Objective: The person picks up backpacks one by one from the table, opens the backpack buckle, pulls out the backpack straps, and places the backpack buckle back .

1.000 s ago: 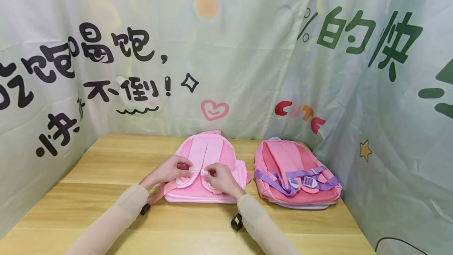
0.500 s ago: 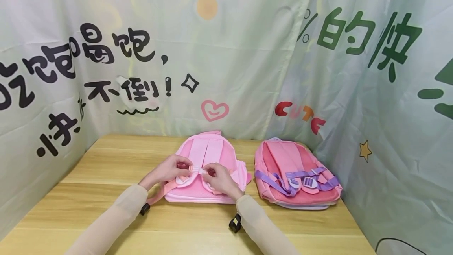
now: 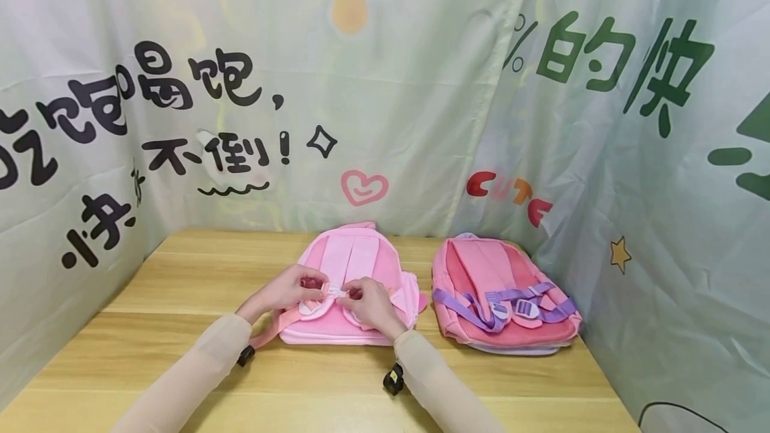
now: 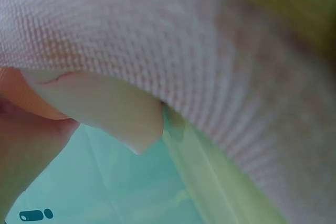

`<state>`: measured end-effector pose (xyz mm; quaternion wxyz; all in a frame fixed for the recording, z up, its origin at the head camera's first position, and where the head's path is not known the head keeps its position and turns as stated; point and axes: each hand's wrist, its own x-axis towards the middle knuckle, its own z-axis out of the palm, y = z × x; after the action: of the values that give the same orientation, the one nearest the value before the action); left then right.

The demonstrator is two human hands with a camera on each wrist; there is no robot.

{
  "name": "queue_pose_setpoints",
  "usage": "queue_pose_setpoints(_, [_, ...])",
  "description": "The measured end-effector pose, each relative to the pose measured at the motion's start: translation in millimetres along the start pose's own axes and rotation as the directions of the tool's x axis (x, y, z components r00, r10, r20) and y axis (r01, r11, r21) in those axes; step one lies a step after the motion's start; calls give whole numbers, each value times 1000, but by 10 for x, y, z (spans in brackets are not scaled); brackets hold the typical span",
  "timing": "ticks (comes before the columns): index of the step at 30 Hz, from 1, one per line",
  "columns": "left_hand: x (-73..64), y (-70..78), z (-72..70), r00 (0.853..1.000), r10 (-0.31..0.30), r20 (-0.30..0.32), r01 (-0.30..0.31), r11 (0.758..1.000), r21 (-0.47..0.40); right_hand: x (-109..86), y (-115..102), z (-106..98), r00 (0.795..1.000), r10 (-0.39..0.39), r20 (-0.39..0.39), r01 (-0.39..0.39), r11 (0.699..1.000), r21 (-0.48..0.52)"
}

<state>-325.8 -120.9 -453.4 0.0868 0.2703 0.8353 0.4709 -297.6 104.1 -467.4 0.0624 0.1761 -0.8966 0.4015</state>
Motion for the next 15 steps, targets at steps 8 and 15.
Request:
queue_pose_setpoints(8, [59, 13, 33, 998, 59, 5, -59, 995, 76, 5, 33, -13, 999, -32, 27, 30, 998, 57])
queue_pose_setpoints(15, [63, 33, 57, 999, 32, 18, -32, 999, 43, 13, 4, -18, 997, -53, 48, 52, 998, 33])
